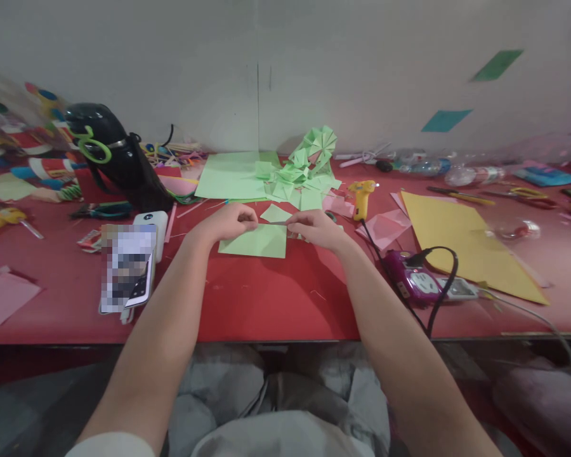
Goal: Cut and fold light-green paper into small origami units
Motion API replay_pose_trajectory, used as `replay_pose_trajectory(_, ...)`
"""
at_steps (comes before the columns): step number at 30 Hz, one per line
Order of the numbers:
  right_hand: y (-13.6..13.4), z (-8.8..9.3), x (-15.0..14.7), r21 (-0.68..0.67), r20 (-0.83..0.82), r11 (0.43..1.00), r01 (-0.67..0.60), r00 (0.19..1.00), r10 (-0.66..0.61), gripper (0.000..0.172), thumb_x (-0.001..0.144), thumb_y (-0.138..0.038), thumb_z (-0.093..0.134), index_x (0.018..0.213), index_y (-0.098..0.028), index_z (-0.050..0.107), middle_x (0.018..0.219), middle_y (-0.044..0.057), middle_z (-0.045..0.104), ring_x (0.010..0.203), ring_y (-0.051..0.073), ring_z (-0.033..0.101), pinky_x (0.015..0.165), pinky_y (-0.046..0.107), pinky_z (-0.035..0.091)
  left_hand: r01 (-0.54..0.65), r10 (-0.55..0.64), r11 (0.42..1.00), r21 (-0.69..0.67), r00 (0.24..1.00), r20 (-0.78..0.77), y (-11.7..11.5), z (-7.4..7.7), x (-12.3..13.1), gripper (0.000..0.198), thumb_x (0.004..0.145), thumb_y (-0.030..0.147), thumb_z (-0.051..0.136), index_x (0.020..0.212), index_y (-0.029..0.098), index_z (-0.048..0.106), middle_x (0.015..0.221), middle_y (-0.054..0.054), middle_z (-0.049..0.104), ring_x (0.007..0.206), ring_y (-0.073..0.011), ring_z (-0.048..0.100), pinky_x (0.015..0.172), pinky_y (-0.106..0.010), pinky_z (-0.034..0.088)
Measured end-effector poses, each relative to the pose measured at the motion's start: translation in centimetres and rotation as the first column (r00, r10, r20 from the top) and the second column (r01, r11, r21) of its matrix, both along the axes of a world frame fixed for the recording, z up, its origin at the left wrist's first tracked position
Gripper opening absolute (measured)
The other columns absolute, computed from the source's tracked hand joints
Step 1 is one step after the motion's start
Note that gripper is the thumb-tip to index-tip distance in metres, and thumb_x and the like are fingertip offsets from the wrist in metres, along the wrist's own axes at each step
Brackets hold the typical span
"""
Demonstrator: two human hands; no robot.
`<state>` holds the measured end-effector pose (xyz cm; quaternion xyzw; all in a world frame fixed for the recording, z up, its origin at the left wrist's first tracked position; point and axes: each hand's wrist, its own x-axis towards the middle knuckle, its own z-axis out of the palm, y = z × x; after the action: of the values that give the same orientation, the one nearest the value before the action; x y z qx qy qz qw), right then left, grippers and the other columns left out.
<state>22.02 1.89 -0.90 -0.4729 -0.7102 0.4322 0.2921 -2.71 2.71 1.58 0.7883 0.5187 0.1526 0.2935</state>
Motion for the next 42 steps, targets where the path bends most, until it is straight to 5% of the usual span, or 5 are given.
replay_pose_trajectory(10, -0.2, -0.5, -0.8, 0.146, 0.001, 0.989, -0.001, 1.0, 0.001, 0.024, 0.081, -0.039, 0.061, 0.075, -0.017, 0.068, 0.073, 0.002, 0.065, 0.067, 0.014, 0.056, 0.064, 0.028, 0.043, 0.034, -0.043, 0.996, 0.08, 0.993, 0.111, -0.2, -0.4, 1.5, 0.021, 0.078, 0.034, 0.061, 0.09, 0.021, 0.073, 0.093, -0.005, 0.073, 0.084, -0.0197, 0.063, 0.075, -0.03, 0.046)
replay_pose_trajectory(15, -0.9, 0.0, -1.6, 0.22, 0.013, 0.976, 0.008, 1.0, -0.011, 0.02, 0.081, -0.033, 0.058, 0.077, -0.018, 0.07, 0.072, 0.002, 0.065, 0.064, 0.013, 0.053, 0.062, 0.027, 0.041, 0.059, -0.093, 0.988, 0.142, 0.965, 0.244, -0.4, -0.7, 3.0, 0.015, 0.076, 0.029, 0.061, 0.08, 0.019, 0.07, 0.087, -0.005, 0.072, 0.081, -0.0184, 0.063, 0.077, -0.031, 0.047)
replay_pose_trajectory(31, -0.2, 0.1, -0.6, 0.329, -0.089, 0.923, 0.2, 0.979, -0.181, 0.017, 0.078, -0.029, 0.058, 0.072, -0.018, 0.071, 0.076, 0.004, 0.07, 0.068, 0.016, 0.059, 0.065, 0.029, 0.046, -0.186, 0.172, 0.966, 0.181, 0.981, 0.091, 0.8, -0.8, -0.6, 0.012, 0.07, 0.029, 0.062, 0.071, 0.019, 0.067, 0.076, -0.005, 0.069, 0.07, -0.0163, 0.057, 0.063, -0.028, 0.041)
replay_pose_trajectory(42, -0.2, 0.5, -0.4, 0.348, -0.134, 0.898, 0.269, 0.963, -0.236, 0.015, 0.074, -0.027, 0.056, 0.067, -0.018, 0.065, 0.066, 0.002, 0.062, 0.06, 0.013, 0.051, 0.059, 0.029, 0.041, -0.361, 0.363, 0.919, 0.161, 0.932, 0.013, 1.0, -0.3, -1.9, 0.011, 0.068, 0.029, 0.062, 0.069, 0.019, 0.066, 0.07, -0.004, 0.065, 0.064, -0.017, 0.052, 0.058, -0.029, 0.034)
